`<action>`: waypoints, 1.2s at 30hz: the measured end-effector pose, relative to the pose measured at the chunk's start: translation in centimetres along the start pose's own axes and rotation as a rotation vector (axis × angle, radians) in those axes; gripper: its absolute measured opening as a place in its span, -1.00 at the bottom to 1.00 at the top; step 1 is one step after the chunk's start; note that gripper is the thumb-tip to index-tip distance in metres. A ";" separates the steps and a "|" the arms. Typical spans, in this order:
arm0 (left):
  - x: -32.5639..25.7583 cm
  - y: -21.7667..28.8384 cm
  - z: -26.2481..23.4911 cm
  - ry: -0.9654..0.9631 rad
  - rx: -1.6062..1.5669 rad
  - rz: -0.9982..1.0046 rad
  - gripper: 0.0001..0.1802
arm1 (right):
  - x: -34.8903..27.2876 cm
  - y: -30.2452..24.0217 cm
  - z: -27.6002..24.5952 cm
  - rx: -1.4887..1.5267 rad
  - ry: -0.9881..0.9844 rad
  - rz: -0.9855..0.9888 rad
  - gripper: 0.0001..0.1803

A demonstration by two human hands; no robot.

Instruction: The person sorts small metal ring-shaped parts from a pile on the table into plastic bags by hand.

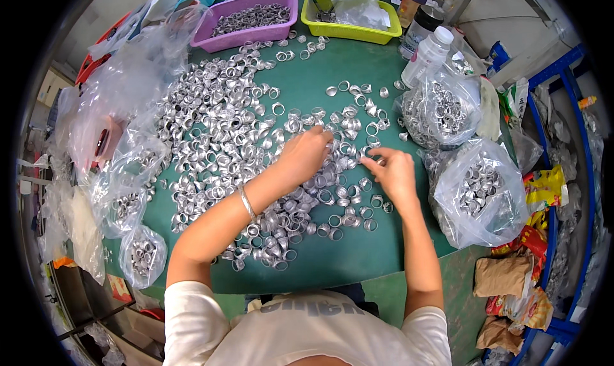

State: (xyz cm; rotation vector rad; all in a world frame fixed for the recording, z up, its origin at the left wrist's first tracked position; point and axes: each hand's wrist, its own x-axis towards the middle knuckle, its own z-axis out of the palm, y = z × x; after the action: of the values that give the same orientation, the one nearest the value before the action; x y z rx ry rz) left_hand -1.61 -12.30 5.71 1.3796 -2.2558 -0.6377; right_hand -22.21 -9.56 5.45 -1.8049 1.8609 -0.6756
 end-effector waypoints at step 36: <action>6.2 -0.1 2.3 -0.156 0.270 0.287 -0.71 | 2.2 3.6 -0.1 0.146 0.116 -0.252 -0.85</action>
State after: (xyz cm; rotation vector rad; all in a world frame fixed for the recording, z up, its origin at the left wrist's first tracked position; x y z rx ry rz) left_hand -5.49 -17.54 4.54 1.1173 -2.6787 -0.3645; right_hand -25.12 -11.70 3.22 -1.9570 1.6208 -0.9984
